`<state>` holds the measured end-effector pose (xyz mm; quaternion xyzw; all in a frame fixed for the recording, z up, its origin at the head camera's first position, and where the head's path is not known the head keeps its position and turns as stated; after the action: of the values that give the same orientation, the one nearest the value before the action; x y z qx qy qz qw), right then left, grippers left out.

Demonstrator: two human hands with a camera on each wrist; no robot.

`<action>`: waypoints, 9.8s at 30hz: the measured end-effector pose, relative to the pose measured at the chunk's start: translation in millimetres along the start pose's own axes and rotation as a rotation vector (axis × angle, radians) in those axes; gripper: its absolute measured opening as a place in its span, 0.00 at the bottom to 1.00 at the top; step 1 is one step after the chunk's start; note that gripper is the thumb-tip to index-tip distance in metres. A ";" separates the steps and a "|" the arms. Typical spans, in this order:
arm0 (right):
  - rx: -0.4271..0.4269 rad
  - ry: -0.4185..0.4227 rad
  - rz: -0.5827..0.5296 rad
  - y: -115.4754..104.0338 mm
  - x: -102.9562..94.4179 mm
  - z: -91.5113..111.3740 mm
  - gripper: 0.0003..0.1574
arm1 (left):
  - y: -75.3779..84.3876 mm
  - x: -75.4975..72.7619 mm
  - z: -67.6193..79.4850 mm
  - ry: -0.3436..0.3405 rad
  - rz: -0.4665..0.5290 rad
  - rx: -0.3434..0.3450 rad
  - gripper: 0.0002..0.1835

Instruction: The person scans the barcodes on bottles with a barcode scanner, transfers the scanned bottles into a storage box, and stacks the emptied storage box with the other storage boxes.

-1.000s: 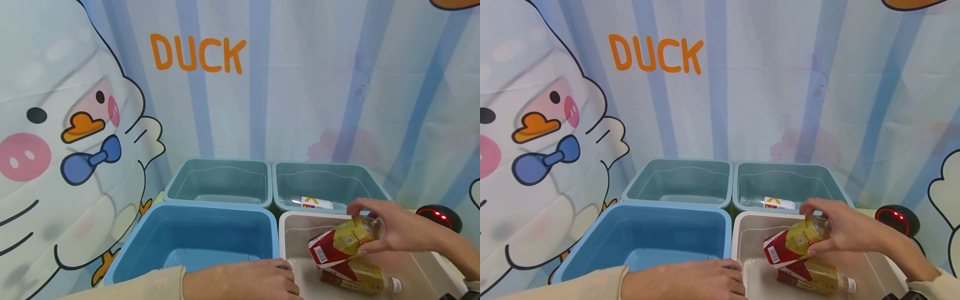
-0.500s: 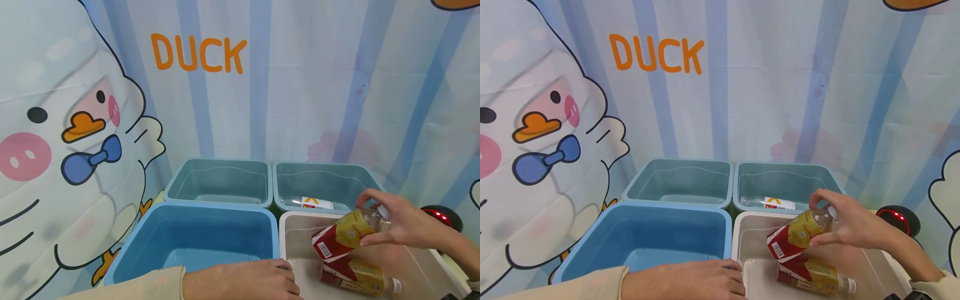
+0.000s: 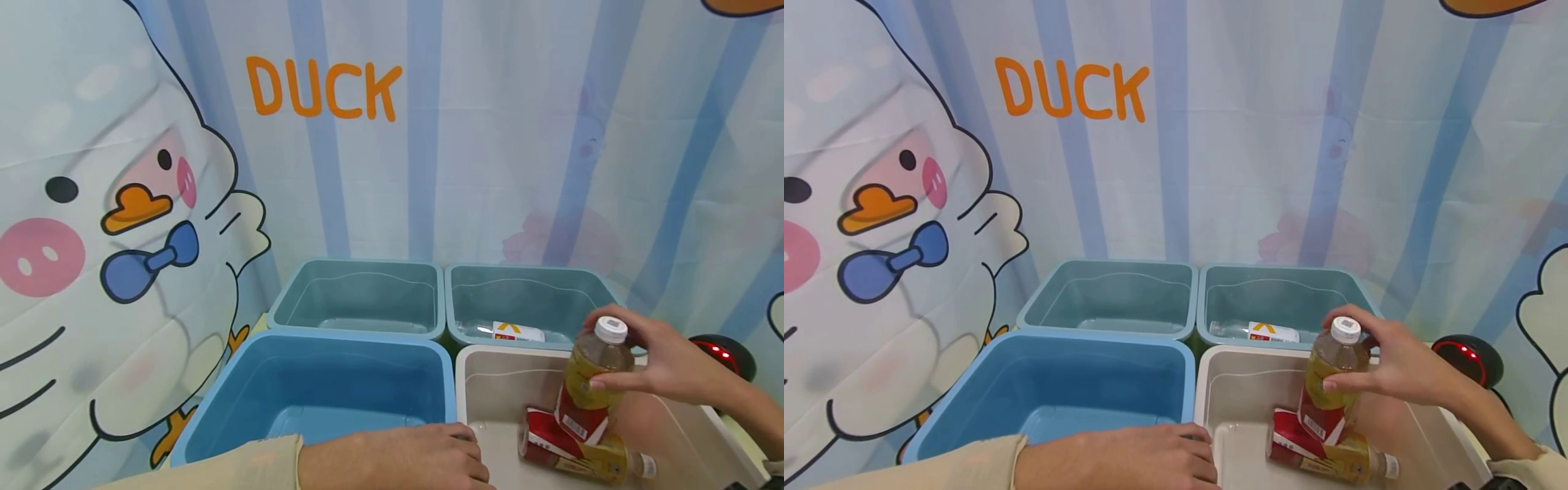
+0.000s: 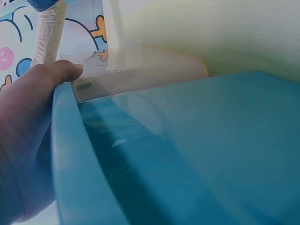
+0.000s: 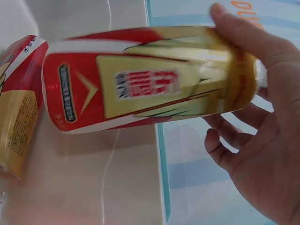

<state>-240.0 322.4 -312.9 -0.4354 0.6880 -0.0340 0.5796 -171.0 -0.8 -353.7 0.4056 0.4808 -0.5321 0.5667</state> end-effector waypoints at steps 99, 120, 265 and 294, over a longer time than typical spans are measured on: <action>0.243 0.458 -0.337 60.8 -83.3 24.2 0.43 | -1.0 -0.5 -0.5 -0.014 -0.013 0.003 0.33; 0.125 0.671 -0.626 94.2 -100.5 26.9 0.36 | -0.4 2.3 -1.3 -0.021 -0.040 0.000 0.33; -0.130 0.132 -0.024 -49.6 12.7 -158.7 0.46 | -0.7 3.6 -0.2 -0.035 0.004 -0.010 0.32; -0.400 -0.189 0.121 -118.7 131.0 -234.8 0.46 | 1.7 1.9 4.1 -0.028 -0.034 0.051 0.27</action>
<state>-361.1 57.9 -271.6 -0.5008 0.6484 0.1789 0.5448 -168.9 -4.9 -354.8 0.4041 0.4660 -0.5595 0.5537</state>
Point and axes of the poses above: each hand's wrist, its own z-axis away from the middle knuckle, its own x-axis out of the palm, y = z × x, the point moved 3 cm from there along -z, towards the middle knuckle, and after that the axes turned 4 degrees about -z, right-handed, at the moved point
